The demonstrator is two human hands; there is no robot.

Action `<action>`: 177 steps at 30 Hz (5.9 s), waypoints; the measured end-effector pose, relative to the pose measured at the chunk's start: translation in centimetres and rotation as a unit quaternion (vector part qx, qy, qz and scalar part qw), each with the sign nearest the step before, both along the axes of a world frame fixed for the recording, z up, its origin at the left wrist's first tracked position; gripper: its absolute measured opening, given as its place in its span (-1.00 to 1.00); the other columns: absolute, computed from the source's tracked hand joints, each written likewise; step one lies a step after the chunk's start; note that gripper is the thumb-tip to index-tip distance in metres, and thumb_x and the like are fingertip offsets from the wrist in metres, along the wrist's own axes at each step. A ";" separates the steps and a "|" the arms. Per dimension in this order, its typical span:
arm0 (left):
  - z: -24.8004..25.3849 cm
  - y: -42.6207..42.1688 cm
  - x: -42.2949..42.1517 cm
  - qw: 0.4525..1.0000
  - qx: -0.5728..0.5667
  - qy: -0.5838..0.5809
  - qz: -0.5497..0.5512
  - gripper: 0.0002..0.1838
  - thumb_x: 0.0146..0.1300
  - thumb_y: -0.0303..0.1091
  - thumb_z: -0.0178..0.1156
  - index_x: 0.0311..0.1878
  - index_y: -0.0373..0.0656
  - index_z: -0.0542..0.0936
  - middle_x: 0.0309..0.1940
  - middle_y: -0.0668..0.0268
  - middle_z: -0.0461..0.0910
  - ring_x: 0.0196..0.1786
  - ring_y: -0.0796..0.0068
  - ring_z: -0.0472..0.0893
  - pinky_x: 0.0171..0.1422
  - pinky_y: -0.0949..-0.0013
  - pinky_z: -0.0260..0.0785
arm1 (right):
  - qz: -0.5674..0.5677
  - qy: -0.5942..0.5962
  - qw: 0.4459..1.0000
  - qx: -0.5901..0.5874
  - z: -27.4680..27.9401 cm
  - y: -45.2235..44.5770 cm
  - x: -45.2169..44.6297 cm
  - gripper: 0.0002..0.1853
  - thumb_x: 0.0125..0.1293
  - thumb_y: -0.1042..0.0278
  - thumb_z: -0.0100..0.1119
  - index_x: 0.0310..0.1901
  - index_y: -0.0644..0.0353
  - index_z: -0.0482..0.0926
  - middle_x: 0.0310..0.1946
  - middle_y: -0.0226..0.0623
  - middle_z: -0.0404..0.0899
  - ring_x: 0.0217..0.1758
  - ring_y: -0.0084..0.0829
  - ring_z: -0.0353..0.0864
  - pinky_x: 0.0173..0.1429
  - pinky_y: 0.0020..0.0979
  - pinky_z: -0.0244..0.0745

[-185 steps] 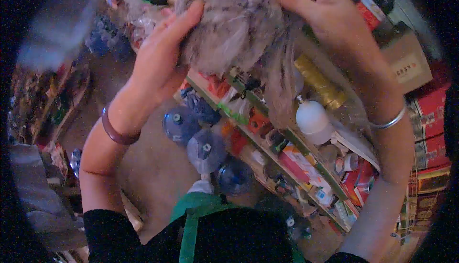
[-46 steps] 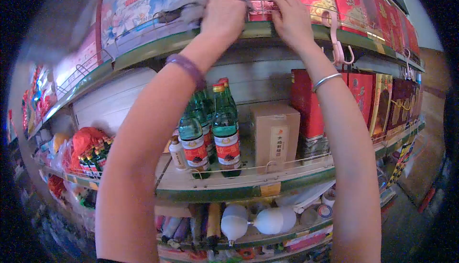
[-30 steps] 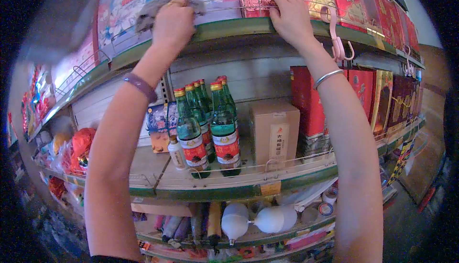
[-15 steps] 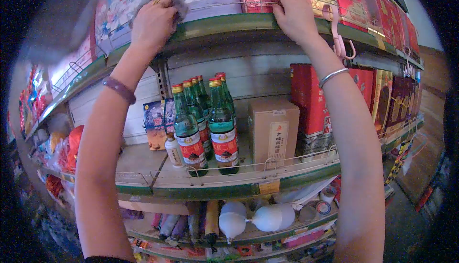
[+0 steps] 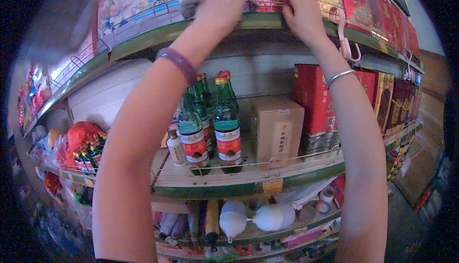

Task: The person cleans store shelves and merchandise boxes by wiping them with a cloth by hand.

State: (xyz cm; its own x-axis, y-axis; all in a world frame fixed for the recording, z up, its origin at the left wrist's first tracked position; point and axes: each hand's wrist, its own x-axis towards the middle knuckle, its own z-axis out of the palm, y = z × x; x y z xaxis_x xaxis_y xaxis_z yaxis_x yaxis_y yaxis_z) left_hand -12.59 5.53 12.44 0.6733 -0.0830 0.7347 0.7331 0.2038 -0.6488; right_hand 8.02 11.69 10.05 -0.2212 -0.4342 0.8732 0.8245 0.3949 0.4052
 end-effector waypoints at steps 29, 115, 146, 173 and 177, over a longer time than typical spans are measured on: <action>3.1 -1.7 -13.5 0.976 0.065 -0.049 -0.200 -0.69 0.11 -0.43 0.13 -0.02 -0.10 0.52 -0.13 0.14 0.55 -0.07 0.04 0.53 0.07 0.16 0.37 | -0.007 0.022 1.000 0.012 -0.2 0.0 -0.2 -0.61 0.07 0.41 0.03 0.01 0.09 0.48 -0.09 -0.19 0.49 0.01 -0.15 0.46 0.13 -0.18 0.35; 5.2 -1.9 -21.2 0.987 -0.070 -0.074 -0.128 -0.48 0.10 0.01 0.23 0.05 -0.10 0.51 -0.06 0.15 0.57 0.03 0.18 0.54 0.10 0.29 0.36 | -0.007 0.006 1.000 0.008 0.0 0.4 0.0 -0.62 0.15 0.39 -0.01 0.05 0.10 0.46 -0.05 -0.18 0.50 0.05 -0.17 0.46 0.18 -0.21 0.32; 5.5 0.2 -15.9 0.998 0.021 -0.003 -0.066 -0.61 0.15 -0.25 0.14 0.06 -0.12 0.48 -0.08 0.09 0.54 -0.05 0.04 0.53 0.00 0.16 0.39 | -0.011 0.005 1.000 0.010 -0.3 0.2 0.0 -0.62 0.14 0.47 0.00 0.05 0.18 0.44 -0.03 -0.15 0.48 0.07 -0.16 0.44 0.19 -0.26 0.29; 3.2 -3.2 -13.4 0.927 -0.066 -0.095 -0.358 -0.74 0.23 -0.23 0.05 -0.04 -0.05 0.48 -0.27 0.16 0.51 -0.21 0.18 0.52 -0.11 0.22 0.37 | -0.024 0.025 0.999 0.019 -0.2 0.2 -0.1 -0.63 0.14 0.36 -0.02 0.03 0.10 0.47 -0.07 -0.18 0.51 0.03 -0.14 0.46 0.15 -0.17 0.33; 1.4 -2.1 -12.1 0.998 0.010 0.009 -0.060 -0.66 0.17 -0.24 0.12 0.03 -0.02 0.45 -0.09 0.09 0.50 -0.02 0.07 0.49 0.07 0.14 0.36 | -0.009 0.018 1.000 0.017 -0.3 0.0 -0.4 -0.63 0.13 0.38 -0.01 0.03 0.11 0.47 -0.07 -0.17 0.51 0.03 -0.14 0.46 0.14 -0.17 0.34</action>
State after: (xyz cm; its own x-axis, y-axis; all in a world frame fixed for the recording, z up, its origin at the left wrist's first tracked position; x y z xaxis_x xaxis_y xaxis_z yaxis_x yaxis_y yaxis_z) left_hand -24.71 3.46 13.84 0.6711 -0.1786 0.7195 0.7409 0.1272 -0.6595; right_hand 7.62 11.72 9.75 -0.1988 -0.4605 0.8651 0.8458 0.3652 0.3888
